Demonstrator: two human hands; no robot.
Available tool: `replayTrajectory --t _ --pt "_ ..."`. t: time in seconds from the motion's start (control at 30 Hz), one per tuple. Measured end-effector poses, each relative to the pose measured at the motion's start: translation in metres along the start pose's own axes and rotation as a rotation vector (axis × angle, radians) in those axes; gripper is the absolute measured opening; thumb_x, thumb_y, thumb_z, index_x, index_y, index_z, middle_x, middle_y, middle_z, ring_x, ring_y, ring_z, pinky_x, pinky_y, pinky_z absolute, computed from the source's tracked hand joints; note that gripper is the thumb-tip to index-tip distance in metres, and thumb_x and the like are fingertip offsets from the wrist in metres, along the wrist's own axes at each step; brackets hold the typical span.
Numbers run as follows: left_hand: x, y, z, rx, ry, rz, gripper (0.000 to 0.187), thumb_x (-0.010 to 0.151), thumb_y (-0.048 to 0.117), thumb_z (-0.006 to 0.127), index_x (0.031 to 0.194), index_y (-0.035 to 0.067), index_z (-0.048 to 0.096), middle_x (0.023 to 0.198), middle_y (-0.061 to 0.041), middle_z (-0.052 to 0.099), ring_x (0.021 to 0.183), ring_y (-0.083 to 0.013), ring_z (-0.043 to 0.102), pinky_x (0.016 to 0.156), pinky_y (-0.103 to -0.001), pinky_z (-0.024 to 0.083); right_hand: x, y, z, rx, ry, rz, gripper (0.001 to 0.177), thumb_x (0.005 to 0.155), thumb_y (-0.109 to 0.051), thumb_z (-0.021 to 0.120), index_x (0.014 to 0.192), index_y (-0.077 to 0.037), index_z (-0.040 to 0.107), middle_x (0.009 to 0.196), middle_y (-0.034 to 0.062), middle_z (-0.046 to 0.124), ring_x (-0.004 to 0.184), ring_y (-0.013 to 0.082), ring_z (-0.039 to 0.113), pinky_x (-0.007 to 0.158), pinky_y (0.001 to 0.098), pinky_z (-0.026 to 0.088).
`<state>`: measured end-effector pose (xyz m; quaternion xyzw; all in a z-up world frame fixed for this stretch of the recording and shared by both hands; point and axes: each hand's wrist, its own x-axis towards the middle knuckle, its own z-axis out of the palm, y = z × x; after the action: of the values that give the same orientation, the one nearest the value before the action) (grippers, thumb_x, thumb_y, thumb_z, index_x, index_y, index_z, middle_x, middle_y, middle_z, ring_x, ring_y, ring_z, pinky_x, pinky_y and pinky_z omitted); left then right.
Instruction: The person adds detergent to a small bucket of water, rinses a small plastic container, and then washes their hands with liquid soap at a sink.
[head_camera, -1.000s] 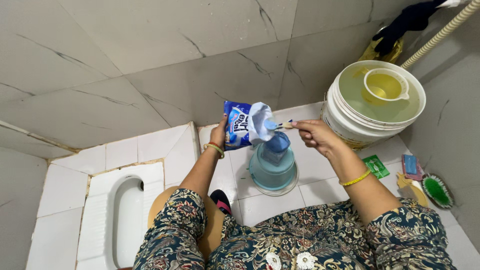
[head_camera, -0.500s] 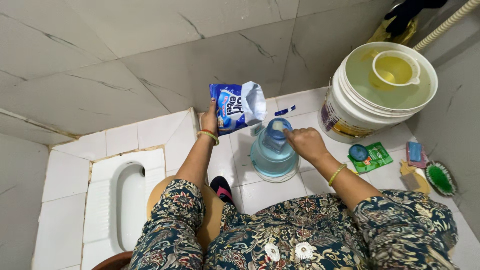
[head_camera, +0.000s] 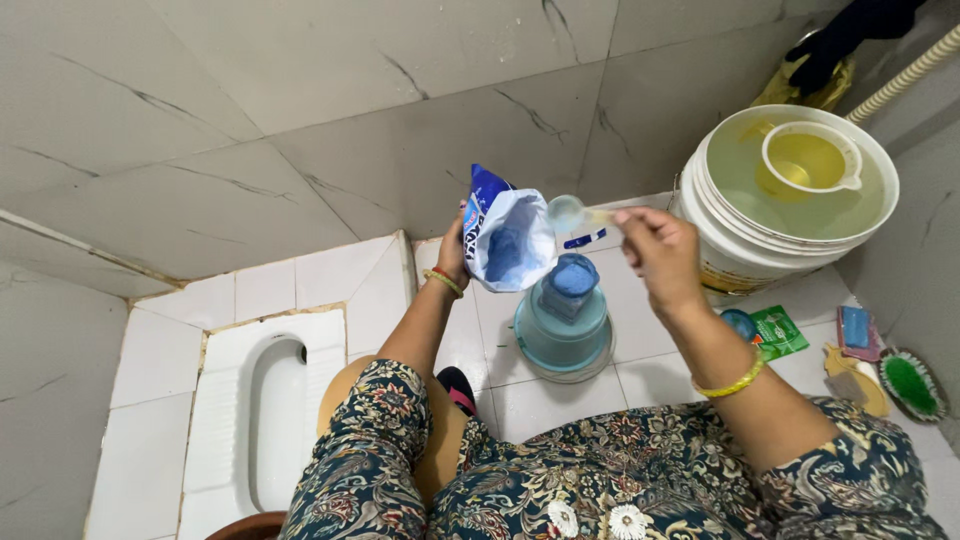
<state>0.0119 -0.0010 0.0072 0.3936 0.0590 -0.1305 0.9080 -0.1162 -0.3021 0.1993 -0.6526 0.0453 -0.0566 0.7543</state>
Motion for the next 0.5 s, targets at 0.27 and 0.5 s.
replayTrajectory --t 0.27,0.5 --pt "0.002 -0.022 0.027 0.102 -0.07 -0.064 0.055 0.102 0.05 0.052 0.135 0.008 0.062 0.123 -0.008 0.073 0.108 -0.0196 0.071 0.098 -0.035 0.056 -0.036 -0.025 0.043 -1.101 -0.192 -1.059 0.018 0.087 -0.021 0.07 0.093 -0.007 0.079 0.069 0.0084 0.068 0.059 0.0253 0.065 0.055 0.0395 0.05" --pt "-0.023 -0.028 0.067 0.362 -0.097 -0.164 0.062 0.102 0.055 0.05 0.129 0.002 0.064 0.109 -0.01 0.075 0.091 -0.0155 0.073 0.083 -0.03 0.059 -0.016 0.04 0.04 -1.46 -0.228 -0.852 0.01 0.075 -0.013 0.067 0.066 -0.013 0.072 0.063 0.0098 0.068 0.056 0.0258 0.068 0.057 0.0387 0.056"
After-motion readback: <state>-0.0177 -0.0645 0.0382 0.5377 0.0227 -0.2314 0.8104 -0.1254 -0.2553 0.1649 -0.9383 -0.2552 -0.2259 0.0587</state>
